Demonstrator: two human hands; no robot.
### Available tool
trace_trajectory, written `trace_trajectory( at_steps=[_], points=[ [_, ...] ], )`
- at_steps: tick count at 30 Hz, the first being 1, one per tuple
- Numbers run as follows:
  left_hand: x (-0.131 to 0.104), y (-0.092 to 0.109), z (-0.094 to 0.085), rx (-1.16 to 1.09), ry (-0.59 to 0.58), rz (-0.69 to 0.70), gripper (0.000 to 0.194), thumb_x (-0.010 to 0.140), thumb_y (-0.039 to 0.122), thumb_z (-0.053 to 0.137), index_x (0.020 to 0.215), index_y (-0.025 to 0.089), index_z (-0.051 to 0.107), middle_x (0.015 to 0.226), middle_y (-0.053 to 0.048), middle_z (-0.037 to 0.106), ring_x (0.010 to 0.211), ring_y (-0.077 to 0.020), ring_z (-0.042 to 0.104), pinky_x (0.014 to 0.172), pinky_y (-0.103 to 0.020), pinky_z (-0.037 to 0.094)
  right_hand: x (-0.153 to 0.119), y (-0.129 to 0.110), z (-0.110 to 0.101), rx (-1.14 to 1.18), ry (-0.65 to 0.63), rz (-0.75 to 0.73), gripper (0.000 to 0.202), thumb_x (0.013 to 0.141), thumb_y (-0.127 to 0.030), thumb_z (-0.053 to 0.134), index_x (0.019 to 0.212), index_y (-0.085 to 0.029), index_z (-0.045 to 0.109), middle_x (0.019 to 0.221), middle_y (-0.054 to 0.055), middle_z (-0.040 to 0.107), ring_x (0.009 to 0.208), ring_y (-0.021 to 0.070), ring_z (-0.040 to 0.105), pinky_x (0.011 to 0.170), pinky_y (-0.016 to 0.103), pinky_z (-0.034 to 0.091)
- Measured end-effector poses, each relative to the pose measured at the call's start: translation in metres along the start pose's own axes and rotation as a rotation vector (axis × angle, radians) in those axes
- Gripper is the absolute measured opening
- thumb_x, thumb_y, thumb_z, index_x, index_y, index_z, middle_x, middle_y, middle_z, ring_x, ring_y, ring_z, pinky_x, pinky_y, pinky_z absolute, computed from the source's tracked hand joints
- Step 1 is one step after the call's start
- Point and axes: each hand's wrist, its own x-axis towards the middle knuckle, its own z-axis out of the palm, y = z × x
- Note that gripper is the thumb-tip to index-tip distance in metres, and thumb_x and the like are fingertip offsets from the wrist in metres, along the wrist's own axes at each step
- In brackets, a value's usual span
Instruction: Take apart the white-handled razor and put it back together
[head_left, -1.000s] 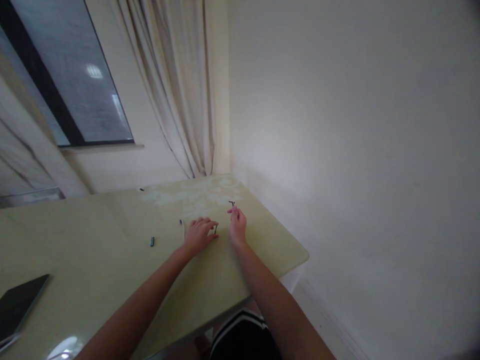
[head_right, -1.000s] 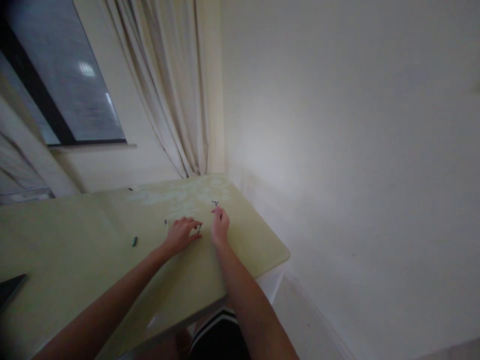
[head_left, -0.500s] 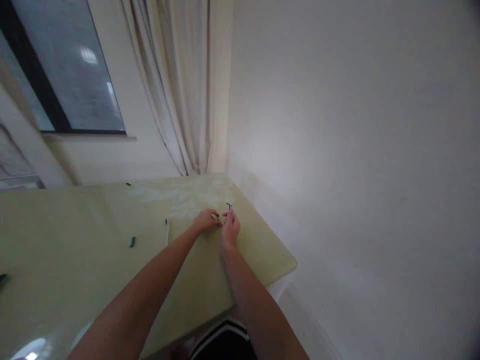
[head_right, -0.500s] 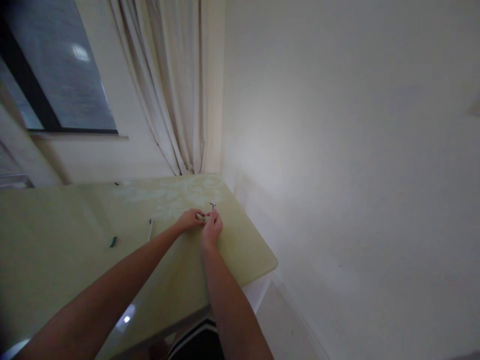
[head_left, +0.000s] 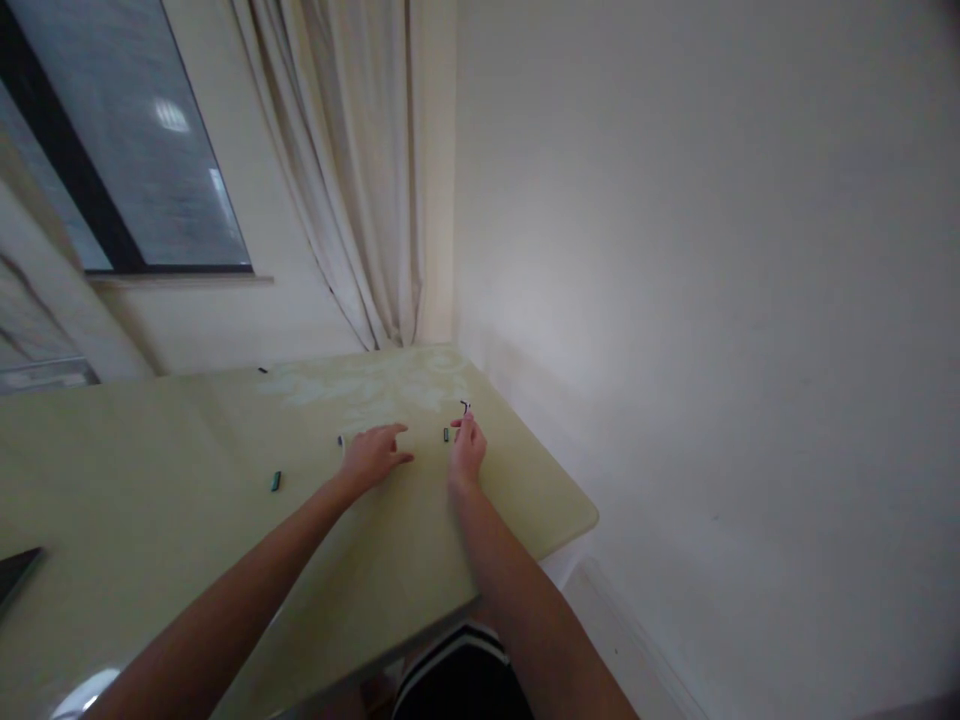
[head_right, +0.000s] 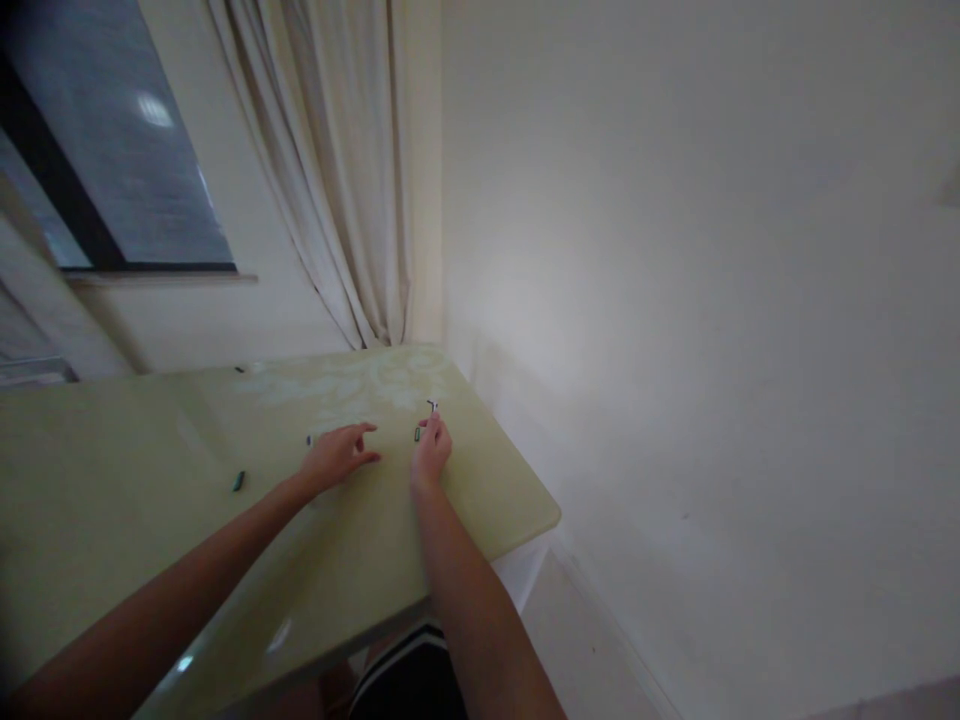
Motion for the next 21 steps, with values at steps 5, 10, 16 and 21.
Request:
trace_trajectory(
  at_steps=[5,10,16,21],
  points=[
    [-0.061,-0.108,-0.032,-0.014,0.32,-0.26,0.052,0.084,0.059,0.061,0.118,0.022,0.072,0.106,-0.01,0.074,0.089,-0.0265,0.069,0.082,-0.036,0.051,-0.013,-0.022,0.006,0.058,0.041,0.046,0.058,0.099,-0.066,0.033,0.081,-0.019,0.063,0.069,0.001,0.053,0.066,0.018,0.049,0.061,0.028,0.036],
    [-0.092,-0.158,-0.036,-0.121,0.223,-0.336,0.073,0.069,0.067,0.069,0.121,0.014,0.071,0.117,-0.016,0.071,0.089,-0.0276,0.069,0.089,-0.041,0.054,-0.029,-0.04,0.006,0.039,-0.142,-0.105,0.052,0.1,-0.06,0.038,0.083,-0.019,0.065,0.067,-0.001,0.052,0.064,0.0163,0.047,0.062,0.027,0.035],
    [-0.093,-0.171,-0.045,-0.282,0.15,-0.308,0.065,0.061,0.069,0.071,0.102,0.02,0.078,0.101,-0.009,0.076,0.087,-0.0283,0.071,0.085,-0.039,0.057,-0.033,-0.037,0.003,-0.045,-0.236,-0.16,0.052,0.099,-0.061,0.04,0.081,-0.019,0.066,0.062,-0.002,0.05,0.06,0.0155,0.045,0.06,0.026,0.031],
    [-0.097,-0.175,-0.048,-0.385,0.121,-0.322,0.063,0.053,0.068,0.076,0.096,0.02,0.078,0.09,-0.007,0.078,0.083,-0.0276,0.072,0.08,-0.037,0.057,-0.032,-0.035,0.003,-0.071,-0.254,-0.157,0.055,0.099,-0.063,0.04,0.079,-0.019,0.066,0.059,-0.003,0.047,0.057,0.0153,0.043,0.057,0.027,0.028]
  ],
)
